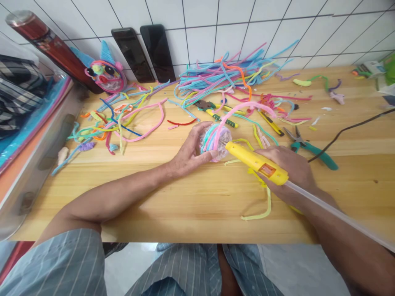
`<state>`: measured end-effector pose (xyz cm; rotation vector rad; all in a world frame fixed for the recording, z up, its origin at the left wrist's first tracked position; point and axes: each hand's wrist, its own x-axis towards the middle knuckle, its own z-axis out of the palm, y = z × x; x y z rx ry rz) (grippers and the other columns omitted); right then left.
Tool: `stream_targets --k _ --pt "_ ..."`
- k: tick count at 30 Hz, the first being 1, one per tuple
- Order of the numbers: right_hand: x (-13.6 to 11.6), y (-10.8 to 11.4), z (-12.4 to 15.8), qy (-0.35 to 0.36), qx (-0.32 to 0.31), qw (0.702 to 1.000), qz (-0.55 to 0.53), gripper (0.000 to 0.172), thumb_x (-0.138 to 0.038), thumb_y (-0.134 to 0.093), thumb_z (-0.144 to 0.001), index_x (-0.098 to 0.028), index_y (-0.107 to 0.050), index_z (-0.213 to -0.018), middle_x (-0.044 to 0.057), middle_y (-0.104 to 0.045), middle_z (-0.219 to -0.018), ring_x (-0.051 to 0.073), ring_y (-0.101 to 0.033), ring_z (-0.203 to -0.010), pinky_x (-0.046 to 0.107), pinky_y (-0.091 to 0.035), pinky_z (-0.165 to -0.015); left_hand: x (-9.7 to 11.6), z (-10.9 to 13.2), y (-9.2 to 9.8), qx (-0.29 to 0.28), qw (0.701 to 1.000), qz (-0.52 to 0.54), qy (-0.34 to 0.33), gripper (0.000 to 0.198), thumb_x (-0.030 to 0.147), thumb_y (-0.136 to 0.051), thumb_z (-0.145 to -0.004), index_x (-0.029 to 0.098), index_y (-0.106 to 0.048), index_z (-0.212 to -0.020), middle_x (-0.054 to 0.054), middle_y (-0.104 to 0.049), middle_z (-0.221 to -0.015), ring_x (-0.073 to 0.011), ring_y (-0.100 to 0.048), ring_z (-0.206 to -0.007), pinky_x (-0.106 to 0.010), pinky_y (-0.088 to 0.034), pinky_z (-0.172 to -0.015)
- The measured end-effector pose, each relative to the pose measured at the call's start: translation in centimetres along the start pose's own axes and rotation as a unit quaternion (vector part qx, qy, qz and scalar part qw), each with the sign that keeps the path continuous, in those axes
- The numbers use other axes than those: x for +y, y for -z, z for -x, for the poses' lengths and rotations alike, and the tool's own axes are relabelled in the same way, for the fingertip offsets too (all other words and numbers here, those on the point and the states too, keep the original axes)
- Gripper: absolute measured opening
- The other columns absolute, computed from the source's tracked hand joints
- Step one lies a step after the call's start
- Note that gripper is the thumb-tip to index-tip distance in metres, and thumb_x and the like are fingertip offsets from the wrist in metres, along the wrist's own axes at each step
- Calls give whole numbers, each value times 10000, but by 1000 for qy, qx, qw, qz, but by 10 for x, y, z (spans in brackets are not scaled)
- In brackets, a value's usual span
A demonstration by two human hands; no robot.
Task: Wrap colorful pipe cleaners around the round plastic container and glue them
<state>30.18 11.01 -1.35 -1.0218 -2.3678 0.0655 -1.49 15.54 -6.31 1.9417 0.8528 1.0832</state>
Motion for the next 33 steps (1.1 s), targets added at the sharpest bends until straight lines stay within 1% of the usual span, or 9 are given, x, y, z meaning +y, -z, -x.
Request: stream_targets --k 3,6,9,13,15,18,24,28,33 --pt "-2 3 -2 23 7 1000 -9 303 -173 -596 -1041 -295 -719 -1289 67 -873 -1035 307 -831 -934 448 -630 -845 -1 0 -1 2 1000 -2 -6 810 609 -760 -1011 318 -386 -1669 -140 -467 -1701 -371 -486 -1598 -592 -391 -1377" --pt "-1 2 0 -11 -22 1000 -11 307 -203 -558 -1057 -324 -737 -1276 62 -868 -1028 312 -828 -952 459 -631 -865 -2 0 -1 3 1000 -10 -14 814 609 -764 -1010 324 -381 -1668 -137 -462 -1698 -369 -480 -1602 -583 -397 -1376" --pt "0 -1 2 -31 -32 999 -2 254 -261 -553 -1068 -301 -761 -1208 83 -857 -991 318 -818 -945 460 -633 -865 -2 0 0 5 1000 -20 -14 812 614 -768 -1007 331 -382 -1663 -135 -468 -1683 -361 -496 -1583 -578 -421 -1362" --pt "-2 -1 0 -10 -25 1000 15 255 -253 -542 -1077 -284 -751 -1220 68 -858 -967 306 -818 -922 452 -627 -845 0 0 0 1 1000 -18 -5 812 628 -758 -1010 331 -379 -1663 -141 -465 -1691 -364 -491 -1589 -608 -415 -1368" --pt "-5 1 -1 -9 -37 999 25 261 -270 -523 -1100 -292 -745 -1234 69 -858 -971 302 -817 -934 453 -617 -858 0 -1 0 -2 1000 -16 -9 805 624 -754 -1015 335 -376 -1665 -140 -459 -1703 -367 -483 -1602 -614 -408 -1375" --pt "-9 4 -2 -4 -54 998 45 243 -316 -530 -1123 -263 -749 -1216 80 -847 -946 286 -808 -926 437 -589 -882 -1 -1 0 0 1000 -17 -18 808 606 -767 -1013 344 -371 -1668 -132 -457 -1715 -368 -486 -1603 -602 -422 -1373" --pt "-15 6 -9 74 36 994 69 243 -266 -482 -1146 -231 -711 -1217 59 -819 -887 255 -774 -826 402 -539 -796 -2 0 1 -12 1000 -8 -9 809 616 -750 -1020 329 -357 -1666 -142 -459 -1699 -376 -483 -1601 -620 -418 -1372" --pt "-15 5 -9 71 29 995 71 253 -273 -469 -1148 -236 -713 -1203 65 -827 -900 259 -782 -839 405 -540 -795 1 0 2 -14 1000 -2 -6 792 572 -768 -1022 332 -368 -1662 -135 -452 -1700 -366 -479 -1605 -603 -418 -1376" --pt "-14 6 -7 57 26 996 61 267 -276 -455 -1156 -259 -720 -1185 55 -836 -915 255 -800 -866 410 -552 -823 0 0 1 -11 1000 7 4 788 574 -766 -1019 331 -372 -1657 -134 -472 -1682 -361 -497 -1587 -602 -427 -1368"
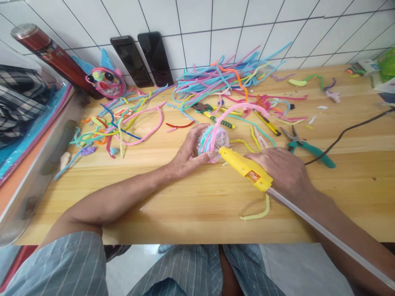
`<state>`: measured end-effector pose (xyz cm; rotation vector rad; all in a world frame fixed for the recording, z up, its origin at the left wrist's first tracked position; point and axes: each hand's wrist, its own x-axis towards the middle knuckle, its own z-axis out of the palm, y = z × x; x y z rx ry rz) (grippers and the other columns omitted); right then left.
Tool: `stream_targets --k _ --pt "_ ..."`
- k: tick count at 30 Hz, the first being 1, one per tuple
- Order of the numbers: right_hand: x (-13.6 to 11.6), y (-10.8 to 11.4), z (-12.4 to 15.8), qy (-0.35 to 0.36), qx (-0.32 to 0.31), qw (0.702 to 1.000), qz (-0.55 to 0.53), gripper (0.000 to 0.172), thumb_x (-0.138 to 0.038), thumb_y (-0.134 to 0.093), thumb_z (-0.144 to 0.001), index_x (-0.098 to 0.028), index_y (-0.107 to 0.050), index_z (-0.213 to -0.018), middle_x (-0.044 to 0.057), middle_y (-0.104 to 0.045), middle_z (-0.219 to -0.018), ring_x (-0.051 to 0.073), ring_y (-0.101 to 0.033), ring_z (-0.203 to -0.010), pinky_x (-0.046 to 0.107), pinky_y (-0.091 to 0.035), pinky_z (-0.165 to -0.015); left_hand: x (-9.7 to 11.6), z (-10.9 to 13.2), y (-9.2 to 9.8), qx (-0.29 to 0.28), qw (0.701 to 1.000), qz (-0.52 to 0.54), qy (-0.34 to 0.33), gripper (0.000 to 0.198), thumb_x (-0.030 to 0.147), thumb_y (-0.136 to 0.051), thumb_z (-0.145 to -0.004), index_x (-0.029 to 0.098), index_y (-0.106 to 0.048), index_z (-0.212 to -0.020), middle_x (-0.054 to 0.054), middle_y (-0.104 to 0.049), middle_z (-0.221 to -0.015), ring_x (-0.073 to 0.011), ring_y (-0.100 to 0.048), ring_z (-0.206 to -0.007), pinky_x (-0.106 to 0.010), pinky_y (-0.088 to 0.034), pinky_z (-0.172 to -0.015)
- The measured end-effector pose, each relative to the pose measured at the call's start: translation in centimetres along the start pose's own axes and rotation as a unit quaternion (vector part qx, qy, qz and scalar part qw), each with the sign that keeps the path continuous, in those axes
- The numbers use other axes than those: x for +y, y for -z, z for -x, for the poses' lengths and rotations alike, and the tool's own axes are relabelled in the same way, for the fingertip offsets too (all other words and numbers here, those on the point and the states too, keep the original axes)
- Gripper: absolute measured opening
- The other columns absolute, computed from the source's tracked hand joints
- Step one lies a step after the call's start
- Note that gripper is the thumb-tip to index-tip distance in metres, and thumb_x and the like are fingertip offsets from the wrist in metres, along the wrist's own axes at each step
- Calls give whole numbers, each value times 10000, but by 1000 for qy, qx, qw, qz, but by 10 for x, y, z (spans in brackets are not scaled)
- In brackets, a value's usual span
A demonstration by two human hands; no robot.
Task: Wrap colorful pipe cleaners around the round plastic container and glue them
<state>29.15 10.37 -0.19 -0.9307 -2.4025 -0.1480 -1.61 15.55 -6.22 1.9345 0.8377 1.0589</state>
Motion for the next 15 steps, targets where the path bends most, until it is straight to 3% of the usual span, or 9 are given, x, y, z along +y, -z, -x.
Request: stream_targets --k 9,15 --pt "3 -1 1 -54 -34 997 -44 253 -241 -500 -1121 -307 -732 -1197 57 -836 -909 289 -814 -902 439 -596 -851 -6 0 -1 8 1000 -11 -19 812 605 -749 -1021 331 -351 -1674 -146 -435 -1723 -372 -478 -1610 -611 -413 -1373" --pt "5 -3 2 -24 -9 998 -53 242 -202 -538 -1087 -277 -715 -1235 50 -835 -930 271 -814 -866 420 -597 -804 -7 0 -2 9 1000 -9 -16 800 596 -755 -1021 341 -358 -1667 -138 -453 -1694 -363 -492 -1592 -603 -414 -1367"
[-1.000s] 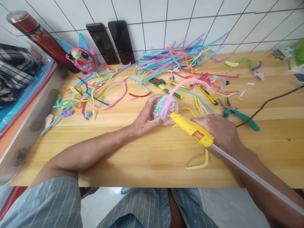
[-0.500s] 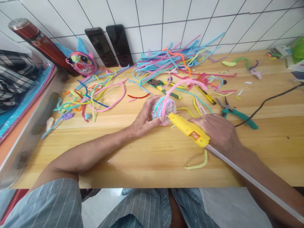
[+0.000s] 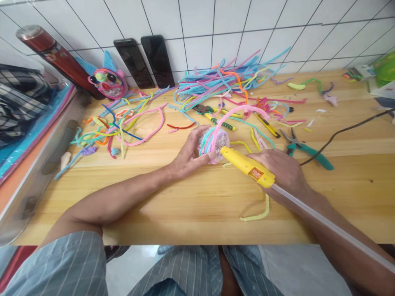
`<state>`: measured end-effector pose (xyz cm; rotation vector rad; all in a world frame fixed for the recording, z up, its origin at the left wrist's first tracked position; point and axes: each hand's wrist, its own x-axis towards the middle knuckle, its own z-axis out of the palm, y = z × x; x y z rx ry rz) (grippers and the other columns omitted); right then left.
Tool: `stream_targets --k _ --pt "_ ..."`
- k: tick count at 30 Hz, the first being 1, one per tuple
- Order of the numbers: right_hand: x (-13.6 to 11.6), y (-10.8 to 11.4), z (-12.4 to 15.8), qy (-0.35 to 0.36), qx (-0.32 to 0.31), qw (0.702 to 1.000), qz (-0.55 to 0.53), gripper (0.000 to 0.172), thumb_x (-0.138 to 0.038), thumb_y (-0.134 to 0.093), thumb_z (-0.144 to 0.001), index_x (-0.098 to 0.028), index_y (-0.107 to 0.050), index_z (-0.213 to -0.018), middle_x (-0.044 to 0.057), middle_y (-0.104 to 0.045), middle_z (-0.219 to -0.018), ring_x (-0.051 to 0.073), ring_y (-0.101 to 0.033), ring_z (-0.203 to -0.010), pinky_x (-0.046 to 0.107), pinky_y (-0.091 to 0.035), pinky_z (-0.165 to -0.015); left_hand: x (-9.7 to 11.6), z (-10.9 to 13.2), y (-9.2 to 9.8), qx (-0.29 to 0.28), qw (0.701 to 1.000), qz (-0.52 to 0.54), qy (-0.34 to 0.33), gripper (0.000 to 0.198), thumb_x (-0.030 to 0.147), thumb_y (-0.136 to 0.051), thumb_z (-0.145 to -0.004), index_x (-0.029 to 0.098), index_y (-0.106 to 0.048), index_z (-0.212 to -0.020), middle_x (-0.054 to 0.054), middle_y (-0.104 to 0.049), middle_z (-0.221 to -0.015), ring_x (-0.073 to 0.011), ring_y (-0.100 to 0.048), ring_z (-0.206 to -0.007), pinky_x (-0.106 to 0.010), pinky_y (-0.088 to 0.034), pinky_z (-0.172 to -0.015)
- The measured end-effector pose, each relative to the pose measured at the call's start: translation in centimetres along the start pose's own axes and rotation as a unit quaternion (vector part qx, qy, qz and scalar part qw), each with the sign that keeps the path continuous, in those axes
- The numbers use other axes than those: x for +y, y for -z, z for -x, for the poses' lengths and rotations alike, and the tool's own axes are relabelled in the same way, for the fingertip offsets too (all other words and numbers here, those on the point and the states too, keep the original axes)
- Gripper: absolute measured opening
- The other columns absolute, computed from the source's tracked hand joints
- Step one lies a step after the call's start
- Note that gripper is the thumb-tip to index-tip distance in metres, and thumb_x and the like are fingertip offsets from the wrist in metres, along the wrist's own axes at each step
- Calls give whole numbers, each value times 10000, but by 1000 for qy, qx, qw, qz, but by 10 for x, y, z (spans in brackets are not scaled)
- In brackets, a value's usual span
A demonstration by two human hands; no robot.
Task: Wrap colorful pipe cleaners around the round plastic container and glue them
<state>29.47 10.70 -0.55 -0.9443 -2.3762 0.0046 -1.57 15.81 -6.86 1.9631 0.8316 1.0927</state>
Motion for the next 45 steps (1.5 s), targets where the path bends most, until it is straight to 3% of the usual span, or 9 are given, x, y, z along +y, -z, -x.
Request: stream_targets --k 5,9,15,21,27,31,45 --pt "3 0 2 -16 -8 1000 -7 334 -128 -547 -1033 -286 -700 -1284 70 -864 -1013 289 -834 -936 439 -628 -851 2 0 -1 6 1000 1 9 816 607 -763 -1011 314 -374 -1665 -148 -457 -1702 -360 -485 -1602 -586 -412 -1368" --pt "2 0 1 6 -11 1000 0 237 -185 -555 -1066 -261 -711 -1227 56 -848 -933 268 -820 -859 409 -616 -795 4 -1 -2 7 1000 11 12 822 610 -768 -1006 314 -376 -1665 -149 -448 -1717 -360 -481 -1608 -588 -407 -1374" --pt "0 2 2 -56 -43 997 15 232 -176 -592 -1038 -262 -775 -1152 81 -847 -912 307 -828 -890 427 -596 -817 5 -1 -1 8 1000 -3 9 821 615 -764 -1007 309 -377 -1664 -152 -459 -1703 -366 -494 -1598 -584 -421 -1368" --pt "-1 2 1 -15 -45 999 -7 258 -204 -562 -1075 -273 -764 -1220 76 -865 -992 308 -831 -914 447 -604 -845 4 -1 -1 3 1000 8 3 811 611 -765 -1013 333 -372 -1665 -143 -448 -1723 -363 -488 -1609 -596 -425 -1372" --pt "-3 2 -1 -43 -58 997 13 264 -266 -496 -1132 -306 -753 -1176 61 -859 -967 287 -817 -906 437 -588 -876 2 -1 -1 5 1000 7 -2 801 572 -777 -1019 343 -368 -1668 -136 -446 -1709 -362 -493 -1602 -591 -423 -1373" --pt "-1 1 0 -30 -45 999 2 228 -248 -558 -1102 -258 -778 -1157 85 -853 -931 300 -814 -884 432 -589 -864 0 -1 -1 10 1000 3 -17 792 556 -777 -1024 349 -370 -1671 -127 -444 -1715 -358 -488 -1612 -576 -414 -1379" --pt "4 -4 4 -32 -3 999 -23 215 -250 -591 -1078 -280 -769 -1195 65 -822 -890 295 -796 -861 435 -574 -828 3 -1 -1 10 1000 -20 7 813 636 -754 -1009 324 -379 -1659 -139 -471 -1692 -365 -495 -1592 -583 -426 -1364"
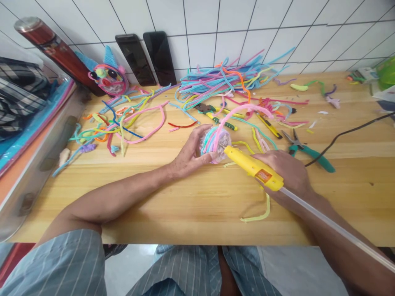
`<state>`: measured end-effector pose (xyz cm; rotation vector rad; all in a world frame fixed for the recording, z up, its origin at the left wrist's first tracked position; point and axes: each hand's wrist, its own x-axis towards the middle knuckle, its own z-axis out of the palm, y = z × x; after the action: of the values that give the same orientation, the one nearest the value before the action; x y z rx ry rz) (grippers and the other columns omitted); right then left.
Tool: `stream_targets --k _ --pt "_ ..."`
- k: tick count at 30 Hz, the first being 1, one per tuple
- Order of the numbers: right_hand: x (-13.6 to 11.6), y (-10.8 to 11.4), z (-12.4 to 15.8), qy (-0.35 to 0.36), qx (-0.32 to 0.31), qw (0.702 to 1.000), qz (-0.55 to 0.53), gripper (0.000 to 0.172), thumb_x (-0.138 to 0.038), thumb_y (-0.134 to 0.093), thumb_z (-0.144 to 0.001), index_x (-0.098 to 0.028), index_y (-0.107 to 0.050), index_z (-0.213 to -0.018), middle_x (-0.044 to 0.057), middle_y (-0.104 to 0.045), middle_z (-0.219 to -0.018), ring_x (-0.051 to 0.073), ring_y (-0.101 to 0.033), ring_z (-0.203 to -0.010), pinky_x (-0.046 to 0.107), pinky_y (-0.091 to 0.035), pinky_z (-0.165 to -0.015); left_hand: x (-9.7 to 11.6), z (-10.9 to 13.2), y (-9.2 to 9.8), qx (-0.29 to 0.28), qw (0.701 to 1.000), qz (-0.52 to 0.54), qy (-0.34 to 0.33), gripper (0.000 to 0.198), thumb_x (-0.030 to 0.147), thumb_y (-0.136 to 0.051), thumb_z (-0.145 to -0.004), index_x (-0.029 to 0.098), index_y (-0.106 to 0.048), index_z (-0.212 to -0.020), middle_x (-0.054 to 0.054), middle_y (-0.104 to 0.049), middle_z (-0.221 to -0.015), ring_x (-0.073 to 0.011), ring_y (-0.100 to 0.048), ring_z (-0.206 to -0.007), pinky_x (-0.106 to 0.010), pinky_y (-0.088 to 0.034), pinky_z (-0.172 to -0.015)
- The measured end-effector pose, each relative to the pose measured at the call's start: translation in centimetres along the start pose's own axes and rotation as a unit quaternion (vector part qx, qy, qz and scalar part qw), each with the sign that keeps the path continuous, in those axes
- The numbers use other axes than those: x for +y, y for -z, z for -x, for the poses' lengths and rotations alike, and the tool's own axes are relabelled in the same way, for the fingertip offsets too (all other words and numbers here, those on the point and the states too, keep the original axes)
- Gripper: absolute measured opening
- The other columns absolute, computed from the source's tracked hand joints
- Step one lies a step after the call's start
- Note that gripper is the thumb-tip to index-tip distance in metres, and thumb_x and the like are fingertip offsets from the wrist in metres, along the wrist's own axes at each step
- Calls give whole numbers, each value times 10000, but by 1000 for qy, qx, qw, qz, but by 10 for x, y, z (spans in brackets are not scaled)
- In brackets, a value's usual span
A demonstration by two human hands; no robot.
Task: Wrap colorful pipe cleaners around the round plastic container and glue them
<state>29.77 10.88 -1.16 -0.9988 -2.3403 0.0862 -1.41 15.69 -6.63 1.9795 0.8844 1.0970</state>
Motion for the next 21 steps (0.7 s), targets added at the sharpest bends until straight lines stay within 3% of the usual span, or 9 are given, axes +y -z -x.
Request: stream_targets --k 6,10,15,18,21 --pt "1 -1 2 -8 25 999 -32 305 -189 -634 -1015 -328 -770 -1250 50 -845 -969 300 -807 -902 444 -600 -847 5 0 3 -12 1000 2 6 807 632 -728 -1026 296 -372 -1667 -156 -459 -1707 -358 -495 -1598 -570 -425 -1374" --pt "8 21 8 -178 91 979 -53 196 -379 -766 -995 -331 -787 -1183 40 -846 -1028 285 -788 -918 431 -607 -840 7 2 5 -11 1000 -18 17 770 597 -734 -1033 308 -398 -1662 -137 -479 -1706 -356 -506 -1596 -559 -434 -1375" --pt "68 80 33 -398 270 875 -49 341 -586 -816 -881 -278 -755 -1013 27 -776 -910 226 -681 -808 379 -555 -732 0 3 1 8 999 2 36 784 544 -779 -1010 327 -406 -1665 -119 -512 -1688 -363 -541 -1575 -590 -462 -1353" --pt "110 111 57 -453 284 845 -8 378 -630 -761 -865 -258 -710 -904 20 -683 -768 200 -593 -727 364 -493 -680 1 3 -2 16 999 13 34 772 531 -789 -1003 319 -427 -1651 -118 -540 -1673 -360 -577 -1549 -589 -498 -1328" --pt "143 118 77 -517 264 814 24 395 -655 -748 -837 -269 -669 -849 -3 -621 -691 194 -538 -673 355 -449 -631 3 1 -3 19 999 18 26 773 553 -791 -995 314 -438 -1639 -121 -547 -1673 -363 -599 -1533 -583 -532 -1301"
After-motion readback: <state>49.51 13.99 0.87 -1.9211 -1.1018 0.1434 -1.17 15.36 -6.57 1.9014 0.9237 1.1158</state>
